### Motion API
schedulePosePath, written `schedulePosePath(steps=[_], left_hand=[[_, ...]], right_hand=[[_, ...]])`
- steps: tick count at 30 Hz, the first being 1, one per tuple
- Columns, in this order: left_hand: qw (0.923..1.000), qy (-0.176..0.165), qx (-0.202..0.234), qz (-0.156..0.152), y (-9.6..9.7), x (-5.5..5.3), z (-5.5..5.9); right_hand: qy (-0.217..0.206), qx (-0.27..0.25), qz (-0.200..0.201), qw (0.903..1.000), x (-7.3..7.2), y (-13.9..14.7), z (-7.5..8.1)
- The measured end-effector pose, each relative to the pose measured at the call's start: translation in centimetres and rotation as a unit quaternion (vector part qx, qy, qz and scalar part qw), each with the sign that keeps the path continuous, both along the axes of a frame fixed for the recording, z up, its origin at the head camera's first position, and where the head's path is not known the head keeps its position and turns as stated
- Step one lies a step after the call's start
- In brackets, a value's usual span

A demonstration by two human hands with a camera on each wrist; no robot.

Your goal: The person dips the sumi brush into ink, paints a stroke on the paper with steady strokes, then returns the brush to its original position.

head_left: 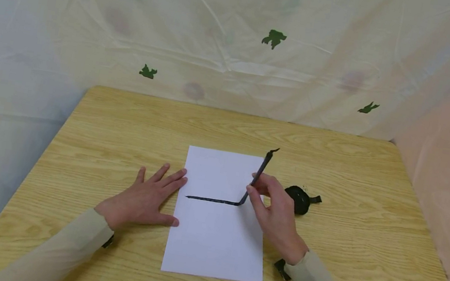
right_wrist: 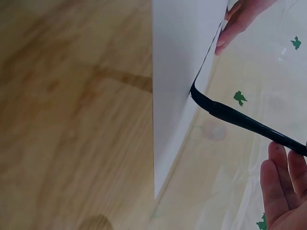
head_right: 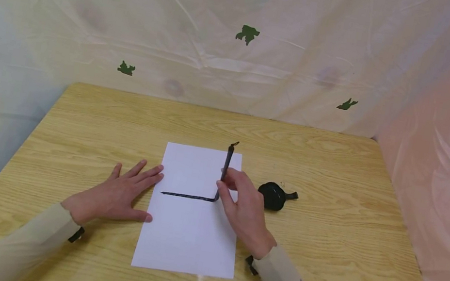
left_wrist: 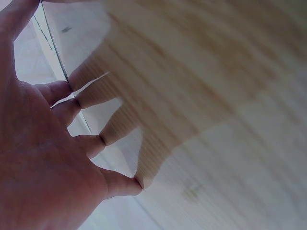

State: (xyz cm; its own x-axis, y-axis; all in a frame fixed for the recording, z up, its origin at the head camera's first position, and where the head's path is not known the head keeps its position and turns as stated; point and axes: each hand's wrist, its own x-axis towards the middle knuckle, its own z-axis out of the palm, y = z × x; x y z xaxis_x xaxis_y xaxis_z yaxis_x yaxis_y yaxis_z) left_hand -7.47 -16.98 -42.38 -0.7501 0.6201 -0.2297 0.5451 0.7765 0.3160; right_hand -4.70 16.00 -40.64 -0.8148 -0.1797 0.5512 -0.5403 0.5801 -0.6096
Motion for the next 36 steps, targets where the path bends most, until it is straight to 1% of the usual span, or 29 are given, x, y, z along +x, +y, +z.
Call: schedulePosePath(steps=[5, 18, 22, 28, 36], left_hand=[[1.0000, -0.001, 0.000, 0.001, 0.01, 0.00, 0.00], [0.9999, -0.008, 0.010, 0.002, -0.03, 0.02, 0.02], [0.9998, -0.010, 0.015, 0.002, -0.07, 0.03, -0.05], [0.9999, -0.006, 0.015, 0.001, -0.08, 0.05, -0.05], [0.9999, -0.004, 0.012, 0.001, -0.07, 0.03, -0.04]], right_hand=[[-0.004, -0.004, -0.002, 1.0000, 0.04, 0.27, -0.13], [0.012, -0.010, 0.007, 0.9998, 0.09, 0.43, -0.07], [0.010, -0.013, 0.007, 0.9998, 0.12, 0.50, -0.09], [0.008, -0.012, 0.002, 0.9999, 0.20, 0.61, -0.11], [0.020, -0.007, 0.000, 0.9998, 0.14, 0.87, -0.11]])
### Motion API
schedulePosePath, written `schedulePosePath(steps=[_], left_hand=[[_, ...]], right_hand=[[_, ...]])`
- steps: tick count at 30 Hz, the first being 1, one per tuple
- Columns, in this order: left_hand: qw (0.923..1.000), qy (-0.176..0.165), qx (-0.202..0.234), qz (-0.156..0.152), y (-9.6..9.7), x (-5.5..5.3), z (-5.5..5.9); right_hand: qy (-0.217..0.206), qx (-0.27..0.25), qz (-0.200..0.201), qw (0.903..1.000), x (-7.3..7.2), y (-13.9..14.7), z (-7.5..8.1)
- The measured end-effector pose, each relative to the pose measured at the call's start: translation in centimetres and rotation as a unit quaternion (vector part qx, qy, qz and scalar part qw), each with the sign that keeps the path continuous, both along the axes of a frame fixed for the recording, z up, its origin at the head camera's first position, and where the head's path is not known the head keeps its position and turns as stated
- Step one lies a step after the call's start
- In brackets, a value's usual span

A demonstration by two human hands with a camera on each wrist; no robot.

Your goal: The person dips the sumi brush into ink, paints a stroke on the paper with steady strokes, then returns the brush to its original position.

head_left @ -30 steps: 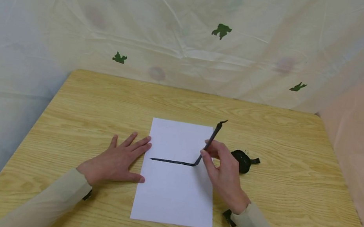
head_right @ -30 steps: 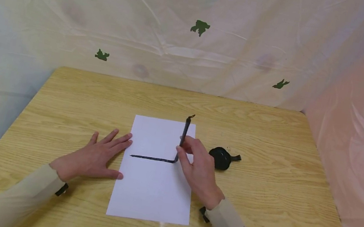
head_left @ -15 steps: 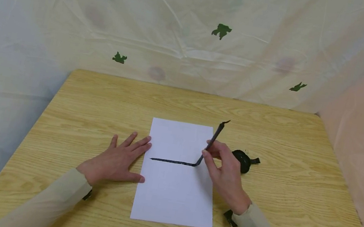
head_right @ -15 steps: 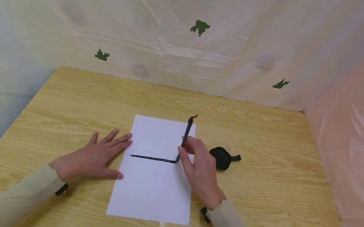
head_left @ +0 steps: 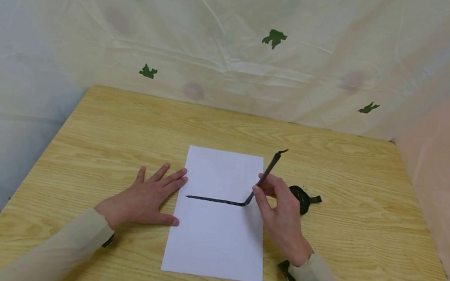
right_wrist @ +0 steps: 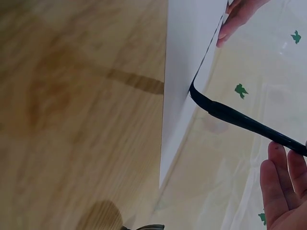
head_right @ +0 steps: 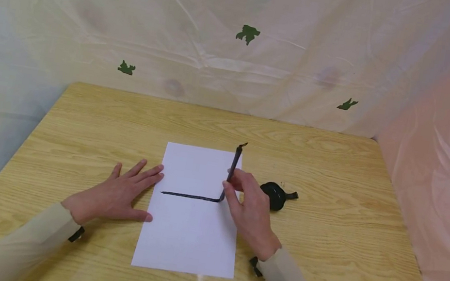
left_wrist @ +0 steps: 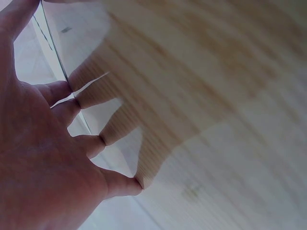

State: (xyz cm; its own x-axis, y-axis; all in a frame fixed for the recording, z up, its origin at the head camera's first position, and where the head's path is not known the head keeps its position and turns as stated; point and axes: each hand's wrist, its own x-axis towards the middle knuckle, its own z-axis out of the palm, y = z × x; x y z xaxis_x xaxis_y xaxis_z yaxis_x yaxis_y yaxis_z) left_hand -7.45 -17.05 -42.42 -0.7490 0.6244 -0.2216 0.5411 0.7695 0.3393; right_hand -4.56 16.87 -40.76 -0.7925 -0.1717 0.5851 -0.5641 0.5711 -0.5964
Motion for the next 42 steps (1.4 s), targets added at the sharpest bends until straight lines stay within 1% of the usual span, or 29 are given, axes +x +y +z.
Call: schedulePosePath(steps=[15, 21, 28, 35, 42], left_hand=[[1.0000, 0.004, -0.007, -0.001, 0.0, 0.0, 0.2], [0.9999, 0.009, -0.005, -0.003, 0.0, 0.1, 0.3], [1.0000, 0.003, -0.008, 0.001, 0.0, 0.1, 0.5], [0.9999, 0.008, -0.012, -0.001, 0.0, 0.1, 0.4], [0.9999, 0.007, -0.015, 0.000, 0.0, 0.1, 0.4]], right_hand=[[-0.004, -0.002, -0.012, 0.9999, 0.2, 0.3, 0.3], [0.002, -0.006, -0.012, 0.9999, 0.2, 0.4, 0.6], [0.006, -0.016, -0.007, 0.9998, 0.3, 0.5, 0.9], [0.016, -0.026, -0.001, 0.9995, 0.3, 0.6, 1.1], [0.026, -0.040, -0.011, 0.9988, 0.4, 1.0, 1.7]])
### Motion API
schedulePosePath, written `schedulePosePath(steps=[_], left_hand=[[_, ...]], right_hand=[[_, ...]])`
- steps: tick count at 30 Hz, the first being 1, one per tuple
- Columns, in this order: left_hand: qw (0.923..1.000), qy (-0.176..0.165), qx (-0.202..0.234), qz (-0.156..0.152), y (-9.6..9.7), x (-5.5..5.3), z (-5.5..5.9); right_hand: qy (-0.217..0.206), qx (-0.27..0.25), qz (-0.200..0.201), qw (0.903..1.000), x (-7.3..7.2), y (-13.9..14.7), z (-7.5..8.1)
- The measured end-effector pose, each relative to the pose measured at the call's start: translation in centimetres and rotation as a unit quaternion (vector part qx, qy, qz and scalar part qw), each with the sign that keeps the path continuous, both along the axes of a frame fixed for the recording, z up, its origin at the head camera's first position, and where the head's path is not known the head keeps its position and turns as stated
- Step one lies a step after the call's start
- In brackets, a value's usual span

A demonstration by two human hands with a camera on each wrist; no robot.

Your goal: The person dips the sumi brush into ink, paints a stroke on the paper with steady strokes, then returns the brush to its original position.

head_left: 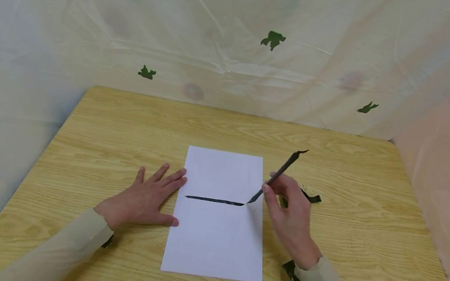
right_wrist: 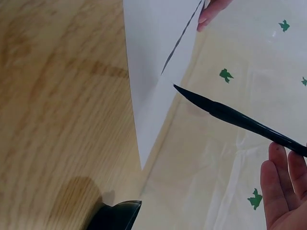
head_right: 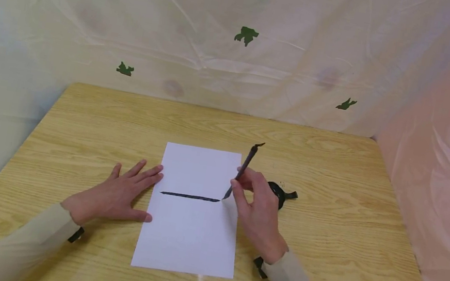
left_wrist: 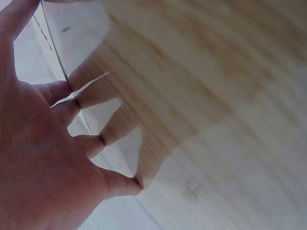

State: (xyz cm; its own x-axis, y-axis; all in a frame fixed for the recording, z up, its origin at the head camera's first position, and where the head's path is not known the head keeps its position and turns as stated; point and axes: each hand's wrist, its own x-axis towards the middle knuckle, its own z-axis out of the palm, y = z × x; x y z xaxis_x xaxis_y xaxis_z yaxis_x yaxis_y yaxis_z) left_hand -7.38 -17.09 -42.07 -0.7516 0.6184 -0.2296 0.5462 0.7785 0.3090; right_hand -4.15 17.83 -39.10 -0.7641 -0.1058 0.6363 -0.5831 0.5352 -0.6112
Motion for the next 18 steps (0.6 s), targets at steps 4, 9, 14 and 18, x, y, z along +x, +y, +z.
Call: schedulePosePath(steps=[4, 9, 14, 18], left_hand=[[1.0000, 0.000, -0.001, -0.001, 0.00, 0.03, 0.02], [1.0000, 0.001, 0.000, -0.001, -0.05, 0.06, 0.04], [1.0000, -0.002, 0.004, -0.001, -0.05, 0.08, 0.07], [1.0000, -0.004, 0.007, 0.000, -0.05, 0.08, 0.09]], right_hand=[[0.003, -0.003, -0.003, 1.0000, 0.01, 0.17, 0.27], [0.007, -0.017, -0.006, 0.9998, 0.07, 0.36, 0.49], [0.017, -0.031, -0.002, 0.9994, 0.17, 0.58, 0.68], [0.028, -0.037, -0.005, 0.9989, 0.29, 0.82, 0.68]])
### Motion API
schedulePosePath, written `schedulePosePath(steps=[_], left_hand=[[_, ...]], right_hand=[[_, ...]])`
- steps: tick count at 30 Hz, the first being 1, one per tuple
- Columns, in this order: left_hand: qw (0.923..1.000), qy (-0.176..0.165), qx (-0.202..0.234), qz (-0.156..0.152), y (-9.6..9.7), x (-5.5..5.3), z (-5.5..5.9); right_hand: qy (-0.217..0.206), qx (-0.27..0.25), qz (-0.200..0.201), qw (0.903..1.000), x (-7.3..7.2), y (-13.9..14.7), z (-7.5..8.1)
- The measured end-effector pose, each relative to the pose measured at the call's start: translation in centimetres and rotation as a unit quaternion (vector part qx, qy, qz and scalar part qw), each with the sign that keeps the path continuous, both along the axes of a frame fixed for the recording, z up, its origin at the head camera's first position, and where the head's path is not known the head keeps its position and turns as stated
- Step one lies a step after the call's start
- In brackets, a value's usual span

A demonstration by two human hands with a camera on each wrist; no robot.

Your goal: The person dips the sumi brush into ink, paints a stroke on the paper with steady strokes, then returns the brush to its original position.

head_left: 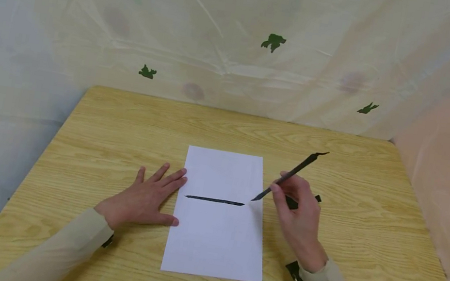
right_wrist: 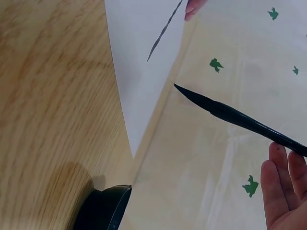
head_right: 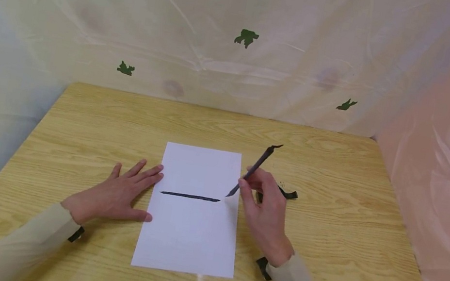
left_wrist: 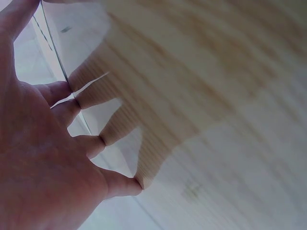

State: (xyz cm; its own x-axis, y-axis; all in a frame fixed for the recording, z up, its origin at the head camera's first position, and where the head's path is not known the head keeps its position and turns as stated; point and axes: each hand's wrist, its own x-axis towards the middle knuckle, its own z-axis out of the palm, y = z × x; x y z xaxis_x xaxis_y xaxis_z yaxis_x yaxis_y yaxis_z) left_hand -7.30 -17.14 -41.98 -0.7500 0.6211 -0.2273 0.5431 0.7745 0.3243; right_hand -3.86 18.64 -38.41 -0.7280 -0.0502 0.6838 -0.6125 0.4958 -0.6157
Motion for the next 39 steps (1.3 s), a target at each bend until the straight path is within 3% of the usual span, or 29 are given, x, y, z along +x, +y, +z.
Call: schedulePosePath(steps=[24, 39], left_hand=[[0.9999, -0.003, 0.016, 0.000, -0.3, -0.1, -0.1], [0.9999, -0.004, 0.011, 0.003, -0.2, 0.0, -0.2]], right_hand=[[0.015, -0.042, -0.039, 0.9983, 1.2, 2.2, 1.1], [0.005, -0.113, -0.074, 0.9908, 2.5, 5.1, 2.0]])
